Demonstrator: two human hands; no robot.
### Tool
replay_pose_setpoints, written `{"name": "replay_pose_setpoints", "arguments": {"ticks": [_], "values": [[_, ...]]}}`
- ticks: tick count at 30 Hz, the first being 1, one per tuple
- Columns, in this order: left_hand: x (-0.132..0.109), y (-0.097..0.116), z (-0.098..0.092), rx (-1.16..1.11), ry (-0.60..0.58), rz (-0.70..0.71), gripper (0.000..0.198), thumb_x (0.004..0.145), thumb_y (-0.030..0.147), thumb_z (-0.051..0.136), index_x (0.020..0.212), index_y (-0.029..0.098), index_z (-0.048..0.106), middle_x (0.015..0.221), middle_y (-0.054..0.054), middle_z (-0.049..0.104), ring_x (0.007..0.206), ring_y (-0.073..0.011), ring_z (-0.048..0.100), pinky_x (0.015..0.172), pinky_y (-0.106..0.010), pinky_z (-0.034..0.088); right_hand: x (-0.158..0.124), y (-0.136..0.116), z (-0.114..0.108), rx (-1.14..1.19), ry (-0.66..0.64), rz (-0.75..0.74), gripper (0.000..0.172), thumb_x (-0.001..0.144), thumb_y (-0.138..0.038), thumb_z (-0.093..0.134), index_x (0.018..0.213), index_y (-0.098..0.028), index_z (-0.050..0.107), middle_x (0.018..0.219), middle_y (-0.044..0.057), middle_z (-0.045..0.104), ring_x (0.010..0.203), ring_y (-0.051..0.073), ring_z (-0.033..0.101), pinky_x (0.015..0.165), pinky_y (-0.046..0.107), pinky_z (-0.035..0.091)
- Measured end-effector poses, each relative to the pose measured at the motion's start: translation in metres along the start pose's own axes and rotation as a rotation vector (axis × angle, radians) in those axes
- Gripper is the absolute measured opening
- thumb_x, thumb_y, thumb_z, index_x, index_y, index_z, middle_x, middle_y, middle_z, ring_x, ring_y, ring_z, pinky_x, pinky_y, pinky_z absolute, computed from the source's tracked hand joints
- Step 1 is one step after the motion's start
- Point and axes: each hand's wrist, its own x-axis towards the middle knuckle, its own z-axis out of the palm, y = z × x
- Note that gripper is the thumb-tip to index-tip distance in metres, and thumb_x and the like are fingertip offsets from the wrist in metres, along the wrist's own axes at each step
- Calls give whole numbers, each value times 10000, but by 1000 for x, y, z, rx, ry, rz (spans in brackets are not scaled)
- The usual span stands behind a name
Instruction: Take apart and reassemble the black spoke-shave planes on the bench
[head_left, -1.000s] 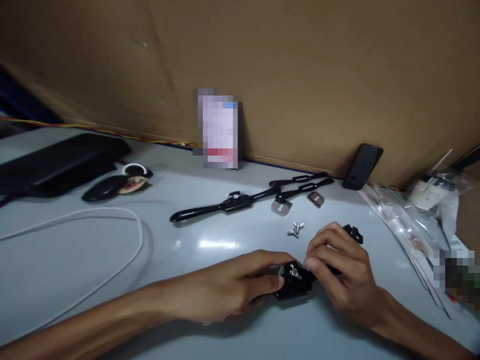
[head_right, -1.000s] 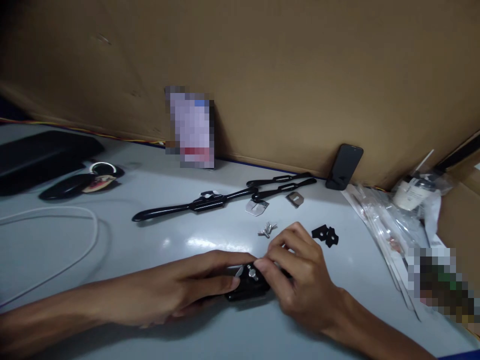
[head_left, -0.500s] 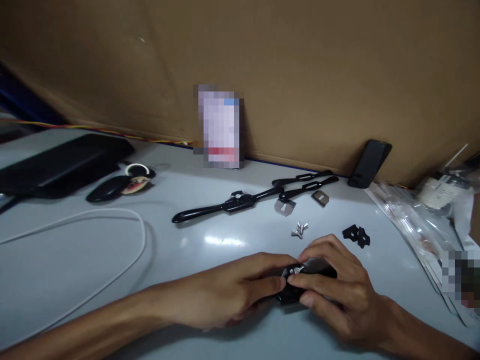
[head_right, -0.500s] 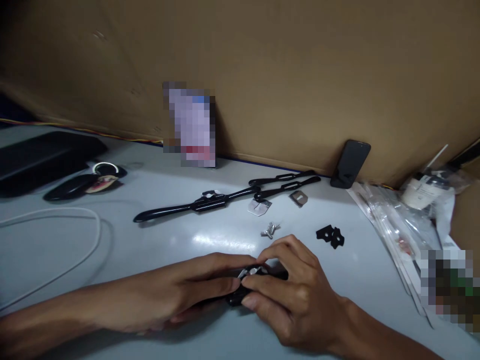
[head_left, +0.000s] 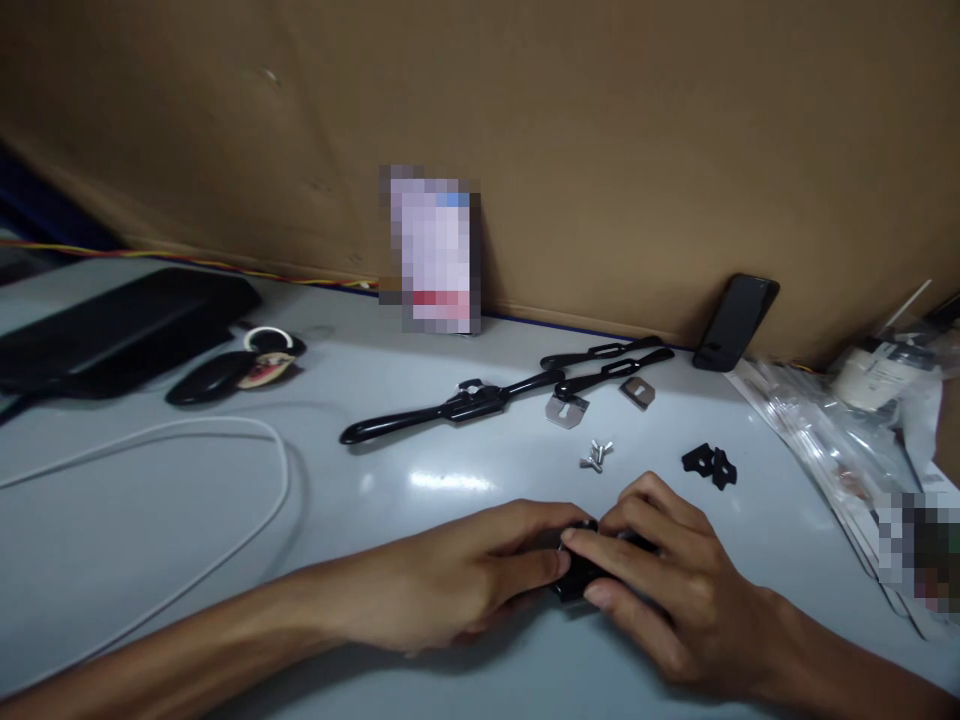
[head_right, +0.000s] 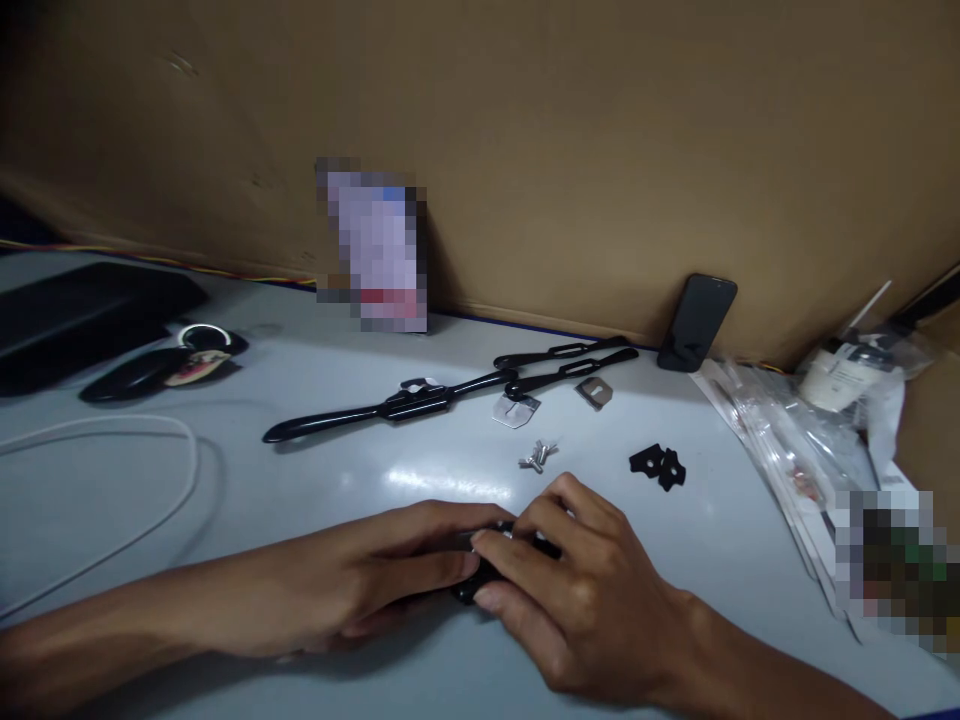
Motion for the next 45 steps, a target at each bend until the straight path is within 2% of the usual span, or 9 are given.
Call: {"name": "replay_pose_setpoints", "arguments": {"ticks": [5, 9, 17, 21, 27, 31, 36, 40, 45], "values": [[-1, 2, -1, -4, -24, -6, 625, 925, 661, 582, 1360, 212, 600, 524, 108, 314, 433, -91, 257, 423, -237, 200, -3, 6, -1, 103, 16, 95, 338, 984, -139, 581, 1321, -146, 619, 983, 90, 694, 848, 211, 571, 757, 406, 550], [0, 3, -1, 23, -28, -2, 606, 925, 646, 580, 1335, 201, 611, 542, 101, 339, 447, -98, 273, 430, -236, 219, -2, 10, 0, 183, 12, 166, 267, 971, -110, 612, 1213, -188, 693, 928, 57, 682, 852, 198, 578, 743, 361, 533], [1, 1, 0, 11, -18, 6, 615, 892, 720, 577, 1195, 186, 619, 562, 104, 339, 456, -91, 274, 443, -247, 197, 1, 5, 1, 88, 67, 42, 109, 947, -65, 634, 957, -103, 736, 835, 77, 659, 785, 174, 538, 682, 320, 492], [1, 1, 1, 4, -12, 13, 512, 912, 683, 569, 1058, 193, 576, 567, 108, 338, 453, -85, 272, 436, -255, 193, 2, 1, 5, -25, 46, -6, 156, 959, -22, 573, 912, -68, 713, 780, 92, 646, 741, 181, 505, 650, 338, 473], [2, 1, 3, 14, 17, -29, 468, 909, 649, 575, 1026, 198, 531, 588, 110, 337, 469, -82, 255, 442, -260, 195, 4, -2, 7, -97, -55, 46, 206, 978, -20, 515, 895, -72, 695, 789, 107, 644, 755, 202, 509, 661, 359, 464], [1, 1, 2, 39, 24, -59, 501, 889, 687, 558, 1029, 208, 510, 592, 109, 347, 462, -86, 267, 425, -258, 203, 6, -7, 7, -4, 7, 174, 181, 969, -38, 529, 961, -108, 695, 778, 66, 654, 737, 187, 541, 652, 329, 466], [1, 1, 2, 60, 0, 12, 501, 887, 681, 550, 1017, 199, 512, 573, 118, 328, 460, -81, 260, 450, -256, 224, 10, -6, 7, 254, 10, 448, 150, 908, -60, 642, 831, -185, 675, 741, -14, 660, 721, 137, 591, 630, 254, 448], [1, 3, 2, 27, -17, -23, 533, 868, 704, 550, 1048, 205, 497, 553, 125, 324, 438, -85, 246, 426, -260, 201, 9, -2, 5, 181, 5, 401, 147, 956, -124, 621, 825, -192, 626, 774, -1, 630, 782, 164, 560, 687, 290, 431], [0, 7, 3, 25, -4, -76, 543, 857, 701, 567, 1088, 212, 512, 568, 116, 340, 444, -90, 257, 429, -262, 192, 8, -3, 6, 44, 10, 347, 206, 974, -116, 550, 782, -189, 541, 742, 9, 560, 747, 172, 504, 659, 303, 392]]}}
